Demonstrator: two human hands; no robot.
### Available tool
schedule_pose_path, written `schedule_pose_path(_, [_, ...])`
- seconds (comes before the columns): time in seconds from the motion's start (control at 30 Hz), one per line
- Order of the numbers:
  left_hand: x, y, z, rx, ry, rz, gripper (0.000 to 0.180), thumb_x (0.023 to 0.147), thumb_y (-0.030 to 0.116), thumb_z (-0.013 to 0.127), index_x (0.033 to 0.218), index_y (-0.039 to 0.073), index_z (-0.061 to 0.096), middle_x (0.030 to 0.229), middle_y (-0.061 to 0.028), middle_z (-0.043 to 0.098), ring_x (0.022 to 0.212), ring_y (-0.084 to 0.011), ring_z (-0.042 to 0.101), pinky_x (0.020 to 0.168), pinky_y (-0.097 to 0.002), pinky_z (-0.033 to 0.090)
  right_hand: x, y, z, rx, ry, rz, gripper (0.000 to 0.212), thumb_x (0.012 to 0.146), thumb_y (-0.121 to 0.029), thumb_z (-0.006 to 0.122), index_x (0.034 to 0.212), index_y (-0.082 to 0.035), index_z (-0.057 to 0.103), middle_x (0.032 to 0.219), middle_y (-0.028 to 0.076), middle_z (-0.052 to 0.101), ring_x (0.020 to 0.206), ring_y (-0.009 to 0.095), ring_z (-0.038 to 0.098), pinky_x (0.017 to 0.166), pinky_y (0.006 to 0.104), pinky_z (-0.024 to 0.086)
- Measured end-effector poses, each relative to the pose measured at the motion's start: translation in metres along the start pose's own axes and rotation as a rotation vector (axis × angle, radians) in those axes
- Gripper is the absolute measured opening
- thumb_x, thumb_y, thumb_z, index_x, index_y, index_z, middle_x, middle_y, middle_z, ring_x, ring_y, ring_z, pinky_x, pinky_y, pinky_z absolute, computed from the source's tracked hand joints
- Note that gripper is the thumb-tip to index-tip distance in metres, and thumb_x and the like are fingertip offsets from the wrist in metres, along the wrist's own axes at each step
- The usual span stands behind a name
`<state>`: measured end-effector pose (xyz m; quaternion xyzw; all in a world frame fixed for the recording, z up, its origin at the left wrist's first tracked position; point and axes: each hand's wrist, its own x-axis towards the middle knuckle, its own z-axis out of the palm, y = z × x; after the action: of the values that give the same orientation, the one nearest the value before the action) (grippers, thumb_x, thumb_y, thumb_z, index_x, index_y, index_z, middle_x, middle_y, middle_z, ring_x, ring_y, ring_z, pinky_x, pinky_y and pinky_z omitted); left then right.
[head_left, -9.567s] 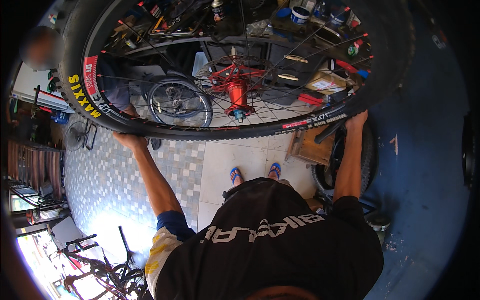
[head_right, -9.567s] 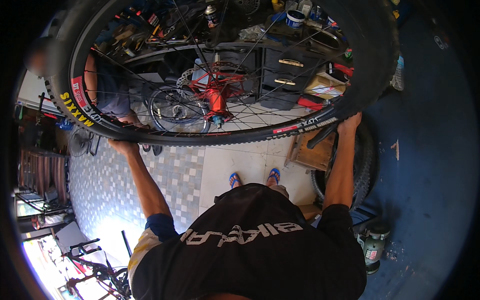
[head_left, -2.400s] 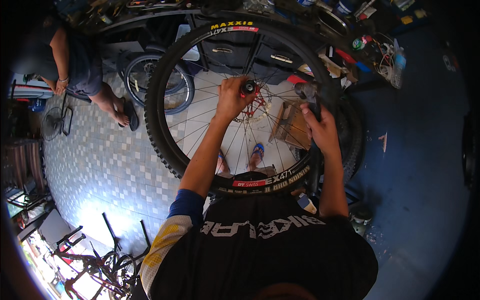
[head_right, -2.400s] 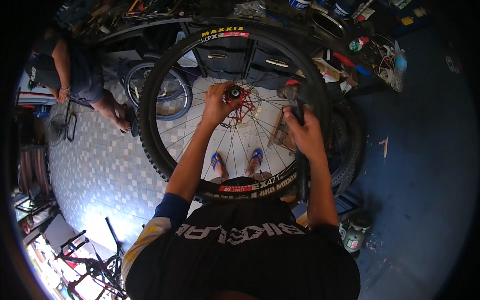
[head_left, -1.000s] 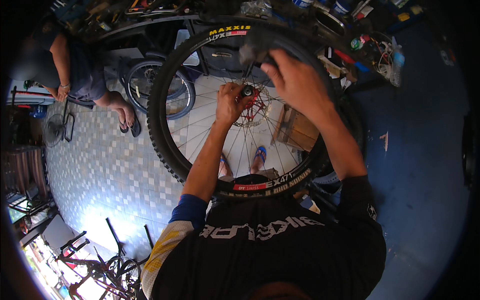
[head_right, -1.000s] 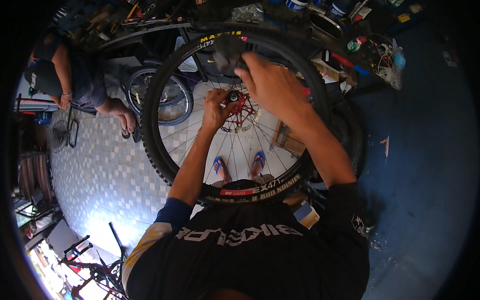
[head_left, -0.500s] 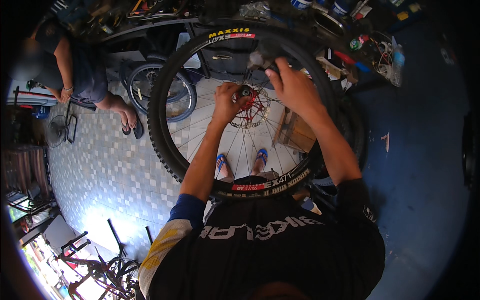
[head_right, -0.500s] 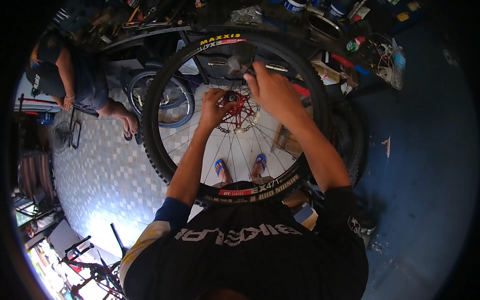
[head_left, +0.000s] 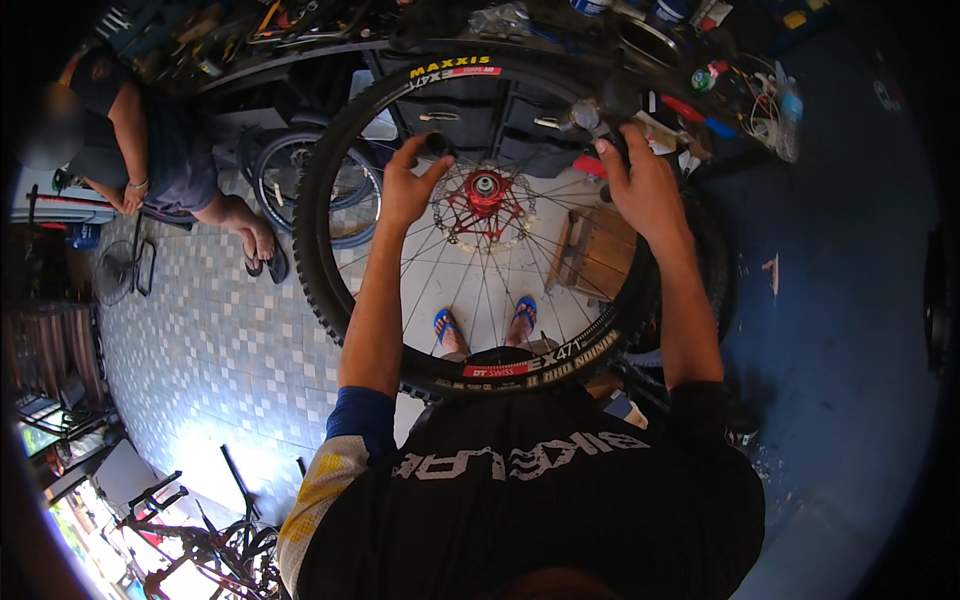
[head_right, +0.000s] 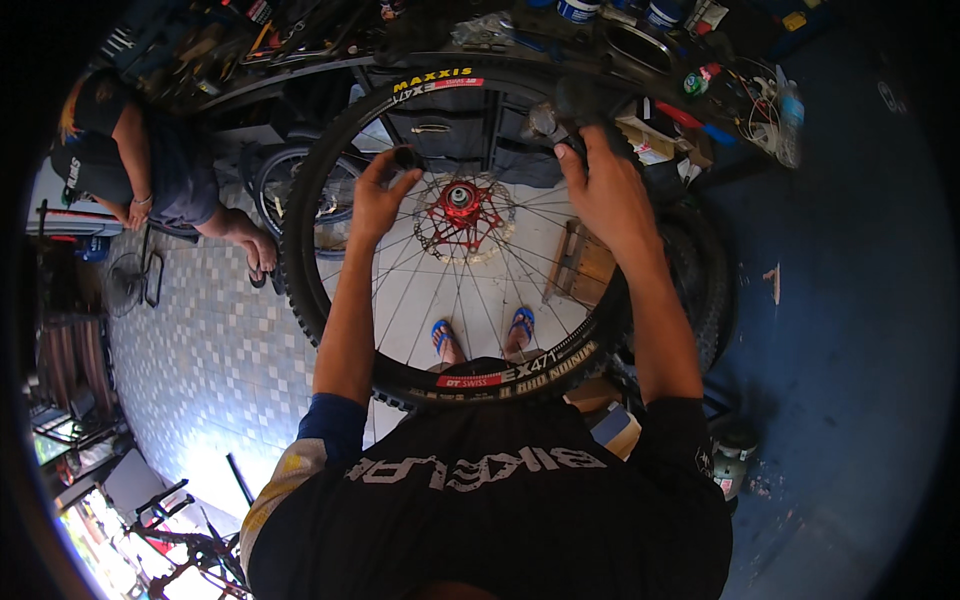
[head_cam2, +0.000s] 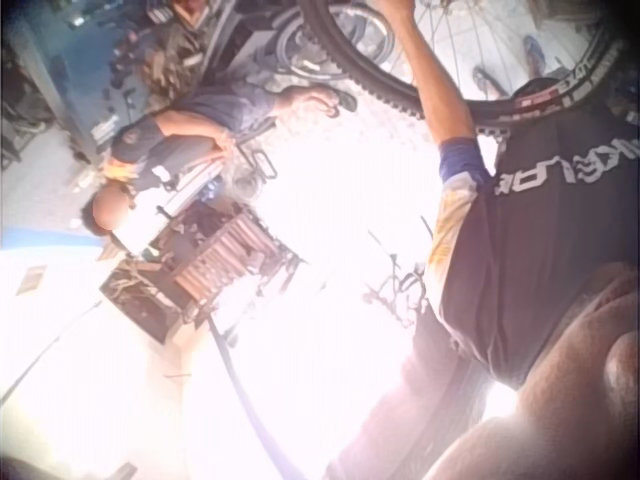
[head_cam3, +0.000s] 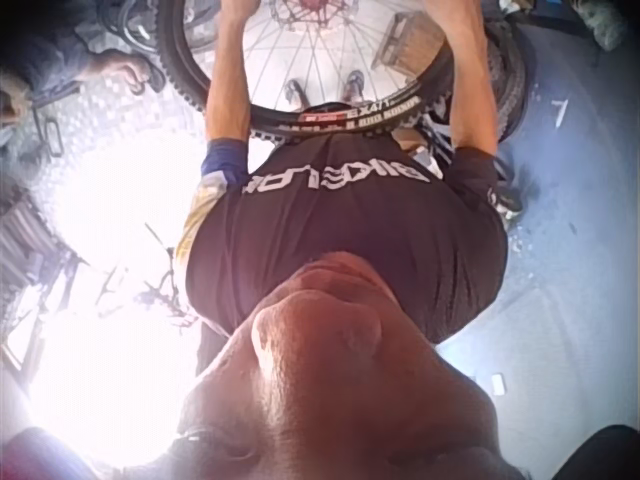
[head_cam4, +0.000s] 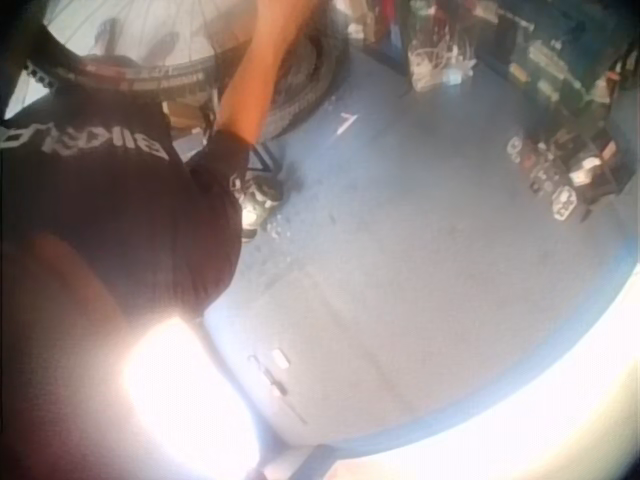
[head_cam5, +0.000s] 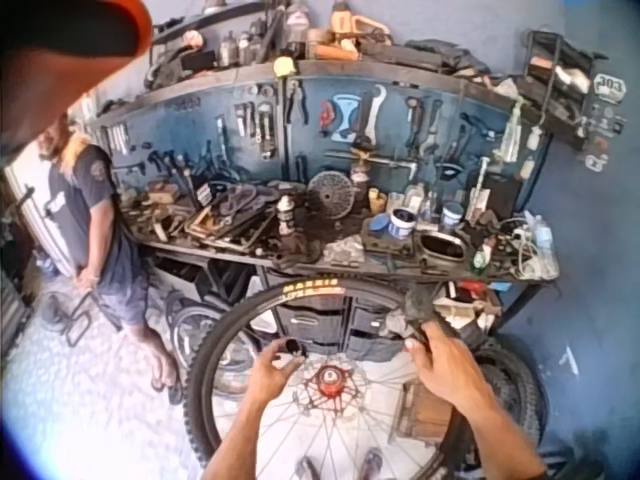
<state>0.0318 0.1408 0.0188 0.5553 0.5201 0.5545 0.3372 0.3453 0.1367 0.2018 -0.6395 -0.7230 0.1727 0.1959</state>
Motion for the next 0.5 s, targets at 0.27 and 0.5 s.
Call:
schedule_pose_path(0.27, [-0.009,-0.002,0.027,0.299,-0.317,0.085,0.049,0.085,0.015,0.086,0.131,0.010,0.071,0.122,-0.0114,0.074,0.117,-0.0311,0.063,0.106,-0.0421,0.047,-0.009,0.007,0.004,0.033,-0.021,-0.012,0.041,0.106,-0.039,0.060,0.129,-0.005,0.060,0.090,0.028,0.074,0.091,0.050,0.071,0.080,0.0576,0.055])
schedule_pose_path(0.5, [-0.009,-0.006,0.034,0.355,-0.403,0.034,0.053,0.084,0.011,0.084,0.135,0.014,0.069,0.125,-0.0131,0.073,0.116,-0.0346,0.063,0.105,-0.0443,0.048,-0.015,0.010,0.003,0.025,-0.077,0.014,0.040,0.106,-0.038,0.060,0.129,-0.006,0.061,0.094,0.026,0.075,0.093,0.048,0.072,0.082,0.0568,0.054])
